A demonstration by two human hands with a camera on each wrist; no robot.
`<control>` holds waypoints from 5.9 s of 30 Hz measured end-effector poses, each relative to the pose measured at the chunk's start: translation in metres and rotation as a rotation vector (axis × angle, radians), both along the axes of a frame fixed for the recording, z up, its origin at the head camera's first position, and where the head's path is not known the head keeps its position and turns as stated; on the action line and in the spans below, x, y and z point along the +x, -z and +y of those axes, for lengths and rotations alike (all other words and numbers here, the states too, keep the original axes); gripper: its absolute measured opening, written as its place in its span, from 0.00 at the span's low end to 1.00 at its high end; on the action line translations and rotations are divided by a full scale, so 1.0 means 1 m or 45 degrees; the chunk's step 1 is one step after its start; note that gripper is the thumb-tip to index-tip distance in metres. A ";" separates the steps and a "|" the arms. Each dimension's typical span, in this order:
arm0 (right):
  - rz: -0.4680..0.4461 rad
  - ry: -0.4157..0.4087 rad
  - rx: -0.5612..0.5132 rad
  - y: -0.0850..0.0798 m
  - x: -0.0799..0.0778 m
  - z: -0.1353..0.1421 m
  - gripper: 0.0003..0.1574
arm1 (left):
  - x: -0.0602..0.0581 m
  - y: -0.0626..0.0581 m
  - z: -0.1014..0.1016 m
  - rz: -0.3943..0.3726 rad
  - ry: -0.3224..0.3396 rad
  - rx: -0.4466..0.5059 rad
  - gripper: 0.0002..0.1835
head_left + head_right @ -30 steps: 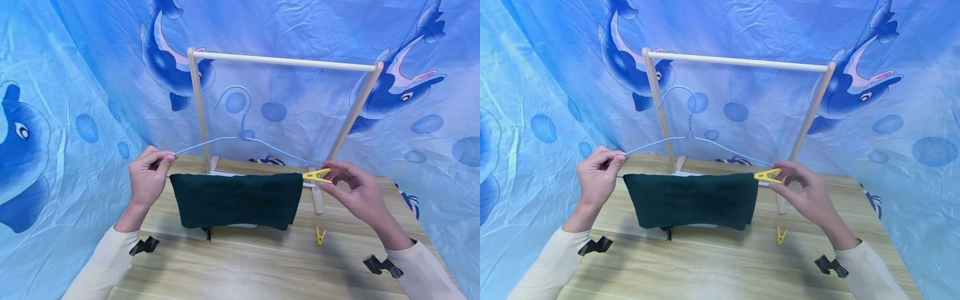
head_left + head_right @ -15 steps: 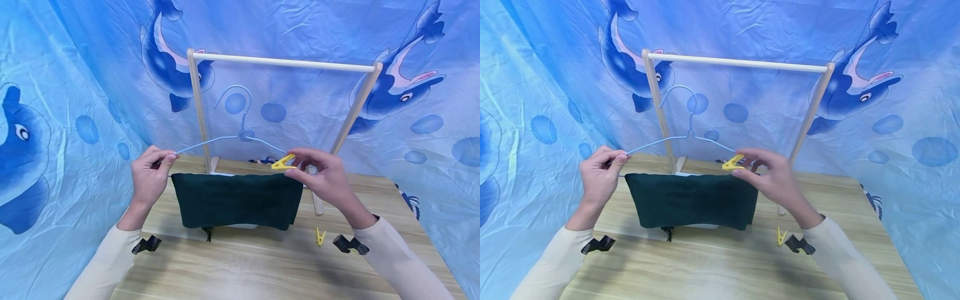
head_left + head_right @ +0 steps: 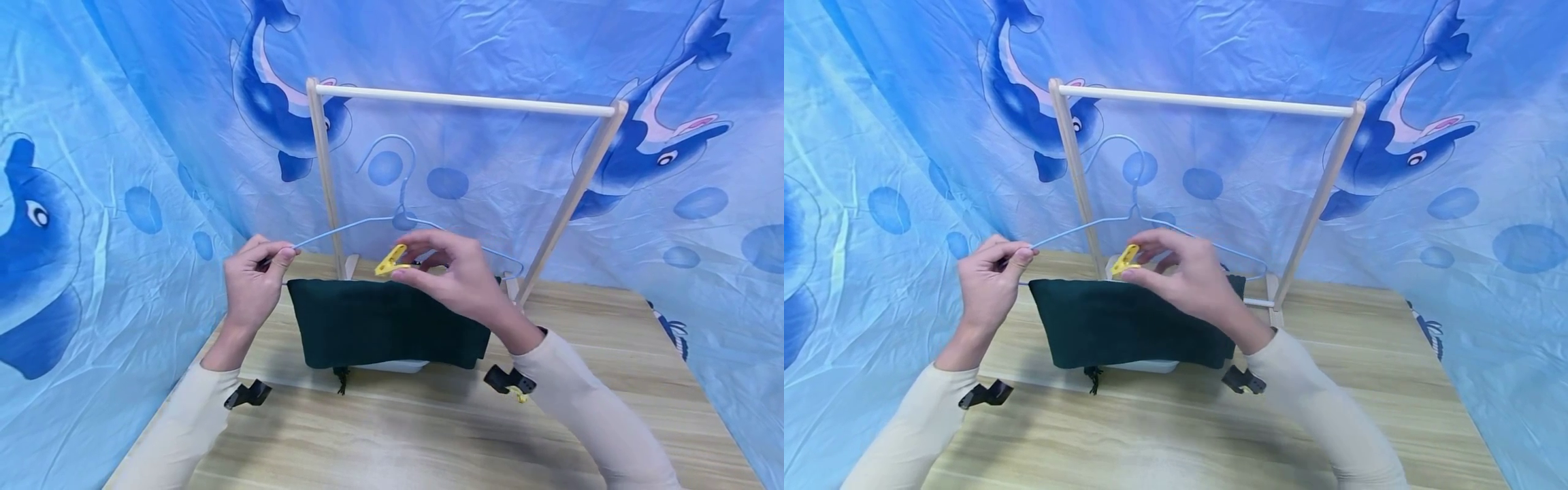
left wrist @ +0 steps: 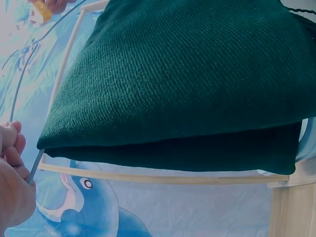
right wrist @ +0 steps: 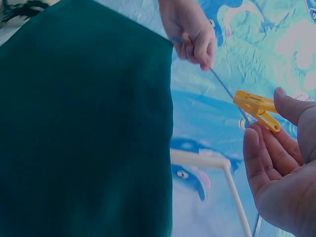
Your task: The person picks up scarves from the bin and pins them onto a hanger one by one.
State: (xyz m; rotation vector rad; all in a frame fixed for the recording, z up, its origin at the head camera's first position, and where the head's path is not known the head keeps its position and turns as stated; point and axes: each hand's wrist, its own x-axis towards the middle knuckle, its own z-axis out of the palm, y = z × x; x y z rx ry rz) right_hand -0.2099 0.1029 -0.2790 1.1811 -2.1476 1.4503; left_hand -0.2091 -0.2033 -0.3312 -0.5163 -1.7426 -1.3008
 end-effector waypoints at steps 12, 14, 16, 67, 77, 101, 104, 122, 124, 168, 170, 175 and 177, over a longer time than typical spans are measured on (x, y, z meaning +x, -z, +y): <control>0.055 0.001 0.074 0.004 -0.011 -0.061 0.14 | 0.001 0.000 0.001 -0.038 -0.020 -0.011 0.03; 0.059 -0.006 0.068 0.005 -0.013 -0.070 0.13 | 0.002 0.000 0.001 -0.050 -0.028 -0.014 0.03; 0.060 -0.018 0.059 0.005 -0.014 -0.077 0.12 | 0.003 0.001 0.002 -0.061 -0.039 -0.015 0.04; -0.077 0.019 0.322 0.024 -0.021 -0.128 0.21 | 0.005 0.007 -0.002 -0.076 -0.055 -0.027 0.03; -0.126 -0.001 0.239 0.014 -0.018 -0.097 0.24 | 0.006 0.006 -0.004 -0.095 -0.036 -0.015 0.04; -0.004 0.225 -0.087 0.038 0.000 0.047 0.19 | 0.001 0.007 -0.004 -0.028 -0.013 0.010 0.04; -0.023 0.309 -0.090 0.050 0.004 0.066 0.19 | 0.001 0.006 -0.005 -0.039 -0.017 0.000 0.04; -0.239 0.767 0.150 0.130 0.027 0.159 0.18 | 0.000 0.004 -0.007 -0.048 -0.029 0.024 0.05; -0.294 0.806 0.222 0.142 0.028 0.168 0.19 | 0.001 0.001 -0.007 -0.043 -0.032 0.022 0.05; -0.771 0.917 0.845 0.219 0.022 0.187 0.43 | 0.003 -0.002 -0.007 0.002 -0.002 0.032 0.06; -0.754 0.916 0.847 0.221 0.021 0.186 0.42 | 0.004 -0.002 -0.008 0.000 -0.001 0.034 0.06; -0.703 0.905 0.816 0.223 0.023 0.185 0.32 | 0.004 -0.002 -0.008 -0.004 -0.002 0.031 0.05; -0.704 0.890 0.793 0.220 0.025 0.185 0.30 | 0.004 -0.001 -0.009 -0.006 -0.004 0.029 0.05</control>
